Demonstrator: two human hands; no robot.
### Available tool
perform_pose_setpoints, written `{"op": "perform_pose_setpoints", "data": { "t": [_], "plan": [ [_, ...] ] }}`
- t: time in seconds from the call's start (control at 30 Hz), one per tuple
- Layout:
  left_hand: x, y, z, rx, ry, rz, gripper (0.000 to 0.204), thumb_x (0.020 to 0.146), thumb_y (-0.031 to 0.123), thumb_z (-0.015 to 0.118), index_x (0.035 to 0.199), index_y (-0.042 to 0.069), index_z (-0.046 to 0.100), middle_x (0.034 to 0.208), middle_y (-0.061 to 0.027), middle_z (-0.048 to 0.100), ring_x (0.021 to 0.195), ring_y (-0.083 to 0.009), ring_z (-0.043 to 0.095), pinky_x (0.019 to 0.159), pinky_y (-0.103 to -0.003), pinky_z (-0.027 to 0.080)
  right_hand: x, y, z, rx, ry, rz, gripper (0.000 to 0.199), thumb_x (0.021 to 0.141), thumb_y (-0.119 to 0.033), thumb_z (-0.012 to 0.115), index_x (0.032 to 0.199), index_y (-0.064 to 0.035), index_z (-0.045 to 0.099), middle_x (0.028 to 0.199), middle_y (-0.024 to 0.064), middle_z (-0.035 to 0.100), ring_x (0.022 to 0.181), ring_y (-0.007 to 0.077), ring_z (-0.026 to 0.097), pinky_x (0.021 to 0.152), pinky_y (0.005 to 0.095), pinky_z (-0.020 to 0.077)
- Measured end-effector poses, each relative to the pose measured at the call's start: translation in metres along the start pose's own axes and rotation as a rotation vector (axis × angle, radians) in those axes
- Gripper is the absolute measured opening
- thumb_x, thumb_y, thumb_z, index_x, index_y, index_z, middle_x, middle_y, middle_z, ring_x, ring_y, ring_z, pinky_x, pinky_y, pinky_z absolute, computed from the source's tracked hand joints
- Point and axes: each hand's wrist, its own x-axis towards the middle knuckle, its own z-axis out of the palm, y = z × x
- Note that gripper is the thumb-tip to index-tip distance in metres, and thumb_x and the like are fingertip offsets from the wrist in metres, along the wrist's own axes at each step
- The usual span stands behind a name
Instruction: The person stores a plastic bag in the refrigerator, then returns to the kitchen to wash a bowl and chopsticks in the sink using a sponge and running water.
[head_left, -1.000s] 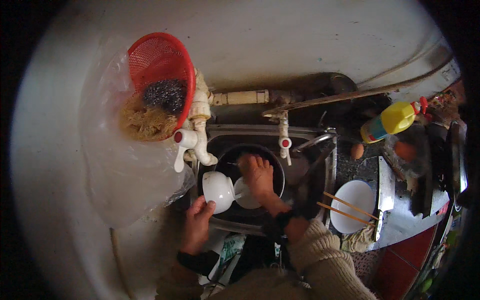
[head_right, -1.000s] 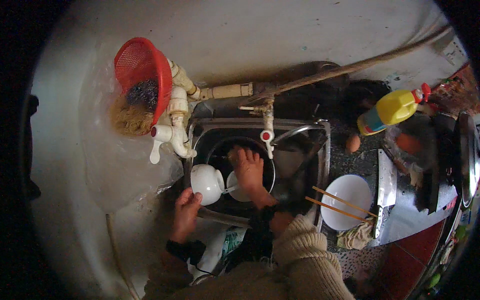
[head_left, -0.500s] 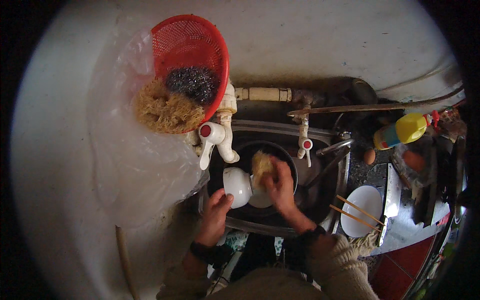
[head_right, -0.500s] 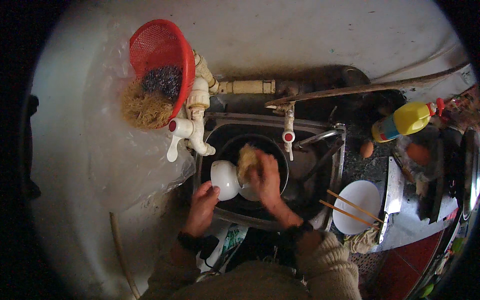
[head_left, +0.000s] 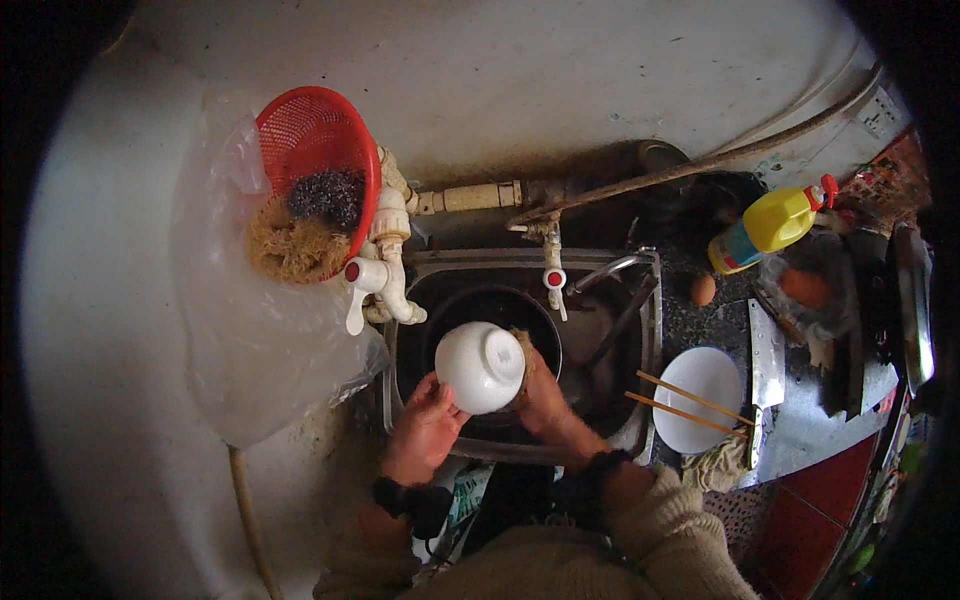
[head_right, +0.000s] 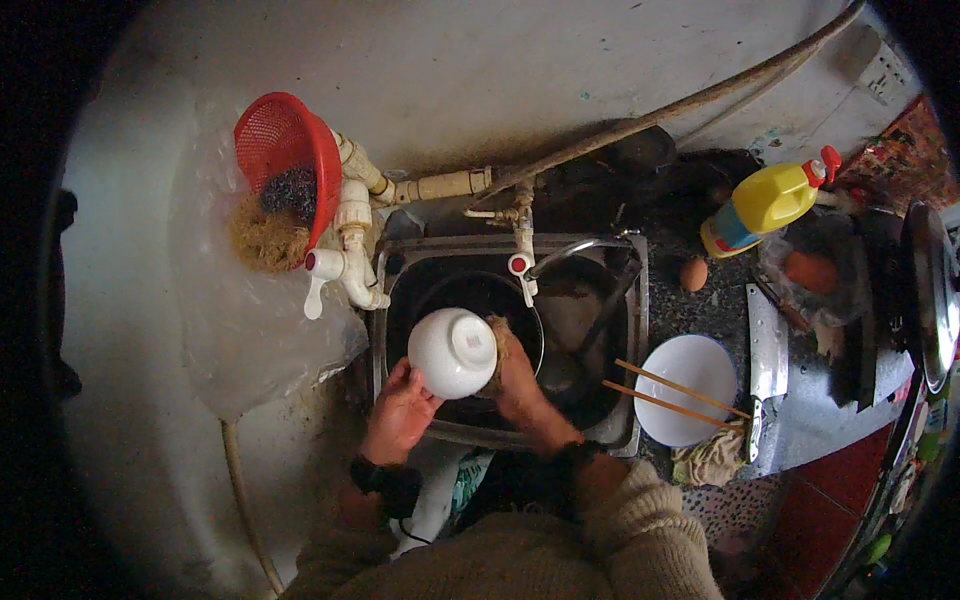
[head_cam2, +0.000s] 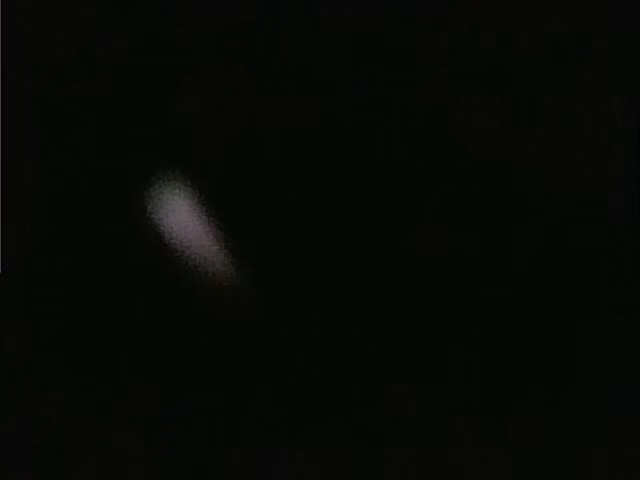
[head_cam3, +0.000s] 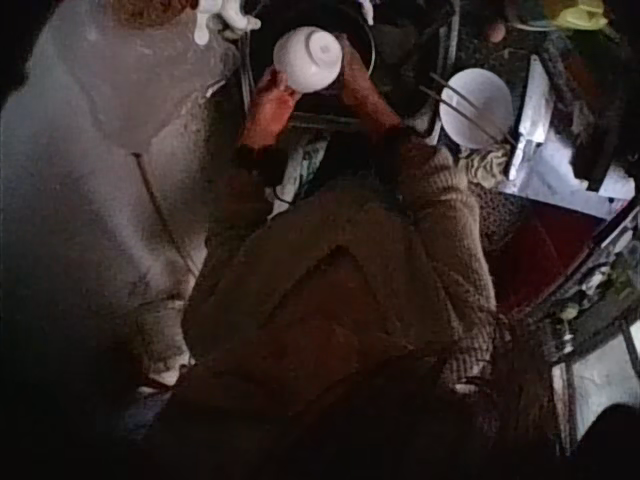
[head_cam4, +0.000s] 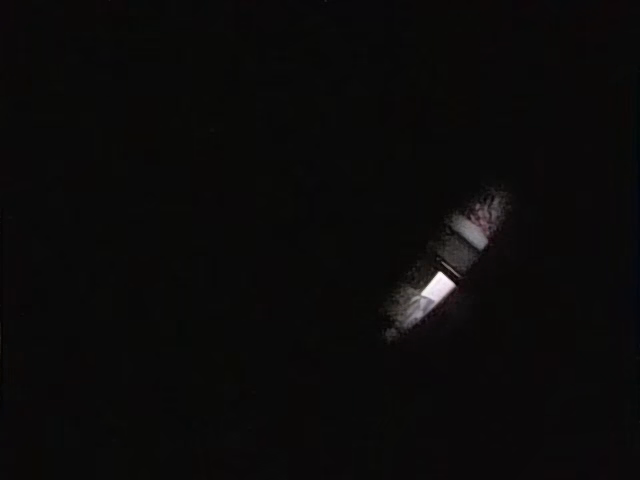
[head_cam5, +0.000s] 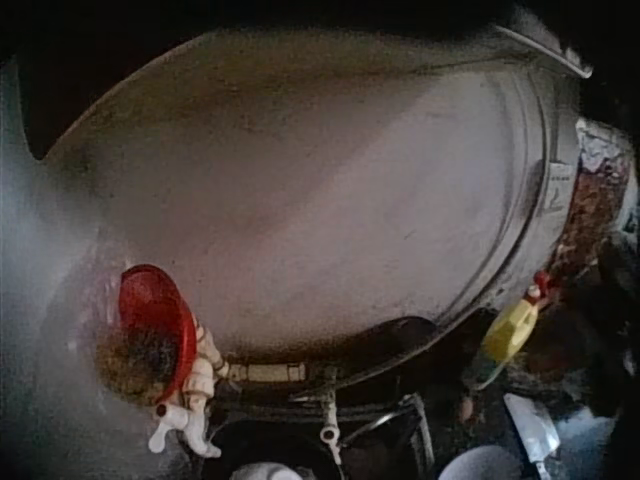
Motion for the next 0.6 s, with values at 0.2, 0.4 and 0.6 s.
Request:
{"op": "perform_pose_setpoints", "data": {
  "t": [0.2,0.4,0.6],
  "plan": [
    [0.013,-0.034,0.012,-0.060,0.141,0.099,0.036,0.092,0.018,0.060,0.123,0.006,0.047,0.122,-0.0075,0.055,0.116,-0.0226,0.052,0.102,-0.041,0.041,-0.054,0.033,0.015,-0.504,0.307,-0.454,0.049,0.098,-0.026,0.044,0.142,-0.0067,0.032,0.139,0.0165,0.038,0.128,0.0317,0.038,0.105,0.0402,0.0308],
    [0.004,-0.033,0.019,0.479,0.168,0.087,0.027,0.094,0.012,0.053,0.120,0.003,0.053,0.114,-0.0033,0.058,0.106,-0.0138,0.054,0.094,-0.029,0.042,-0.056,0.006,0.037,-1.328,0.141,-0.836,0.040,0.090,-0.018,0.055,0.130,-0.0096,0.052,0.145,0.0162,0.033,0.134,0.0406,0.028,0.110,0.0478,0.0223],
    [-0.014,0.015,0.019,0.820,-0.239,-0.229,0.022,0.092,0.011,0.055,0.113,0.003,0.058,0.108,-0.0017,0.060,0.100,-0.0113,0.054,0.091,-0.028,0.042,-0.004,-0.045,0.019,-0.796,0.109,-0.125,0.022,0.088,-0.017,0.057,0.106,-0.0080,0.067,0.090,0.0082,0.069,0.083,0.0227,0.065,0.075,0.0336,0.0516]
  ]
}}
